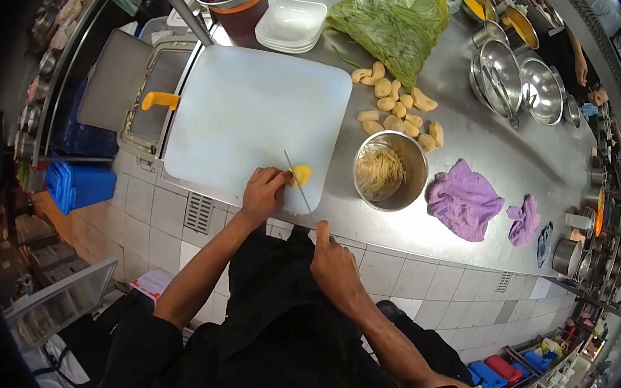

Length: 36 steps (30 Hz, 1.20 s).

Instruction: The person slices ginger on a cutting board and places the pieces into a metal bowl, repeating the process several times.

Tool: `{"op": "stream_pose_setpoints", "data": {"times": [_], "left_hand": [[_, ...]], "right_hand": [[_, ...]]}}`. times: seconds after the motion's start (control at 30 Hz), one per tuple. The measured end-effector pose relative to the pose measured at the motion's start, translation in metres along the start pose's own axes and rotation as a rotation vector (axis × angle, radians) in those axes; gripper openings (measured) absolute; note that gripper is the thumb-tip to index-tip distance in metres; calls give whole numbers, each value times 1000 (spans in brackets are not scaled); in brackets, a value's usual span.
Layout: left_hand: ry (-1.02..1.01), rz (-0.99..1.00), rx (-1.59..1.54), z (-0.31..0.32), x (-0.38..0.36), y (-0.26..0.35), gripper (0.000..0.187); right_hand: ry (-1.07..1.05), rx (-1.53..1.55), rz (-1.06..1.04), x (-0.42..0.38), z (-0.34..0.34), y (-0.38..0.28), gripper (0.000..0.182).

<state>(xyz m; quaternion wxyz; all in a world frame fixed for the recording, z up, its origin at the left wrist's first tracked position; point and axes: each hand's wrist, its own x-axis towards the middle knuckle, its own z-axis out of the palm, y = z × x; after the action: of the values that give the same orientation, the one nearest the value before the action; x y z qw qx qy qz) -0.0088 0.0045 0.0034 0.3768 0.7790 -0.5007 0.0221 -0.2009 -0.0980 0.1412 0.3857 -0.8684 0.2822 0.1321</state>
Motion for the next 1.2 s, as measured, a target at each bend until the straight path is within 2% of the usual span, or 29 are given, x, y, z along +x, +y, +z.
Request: {"op": "stream_pose_setpoints", "data": {"times": [0.3, 0.4, 0.47, 0.6, 0.7, 0.77, 1.1, 1.2], "left_hand": [[-15, -2, -14, 1, 2, -2, 34], [-5, 15, -9, 1, 4, -3, 32], [-19, -13, -21, -2, 4, -1, 28], [54, -23, -50, 4, 0, -3, 23], [54, -24, -47, 1, 1, 0, 20], [12, -7, -30, -3, 4, 1, 22], [-32, -5, -11, 0, -1, -4, 34], [-45, -1, -18, -2, -1, -1, 36]], "right_hand": [[-7, 11, 22, -6, -1, 3, 13], [-29, 22, 44, 9, 11, 8, 13], [54, -43, -62, 25, 32, 21, 25], [35, -17, -7, 28, 28, 18, 24], [36, -24, -45, 26, 26, 16, 25], [55, 2, -42, 24, 19, 12, 15], [-58, -7, 60, 3, 2, -2, 15], [12, -3, -3, 18, 25, 12, 15]]}}
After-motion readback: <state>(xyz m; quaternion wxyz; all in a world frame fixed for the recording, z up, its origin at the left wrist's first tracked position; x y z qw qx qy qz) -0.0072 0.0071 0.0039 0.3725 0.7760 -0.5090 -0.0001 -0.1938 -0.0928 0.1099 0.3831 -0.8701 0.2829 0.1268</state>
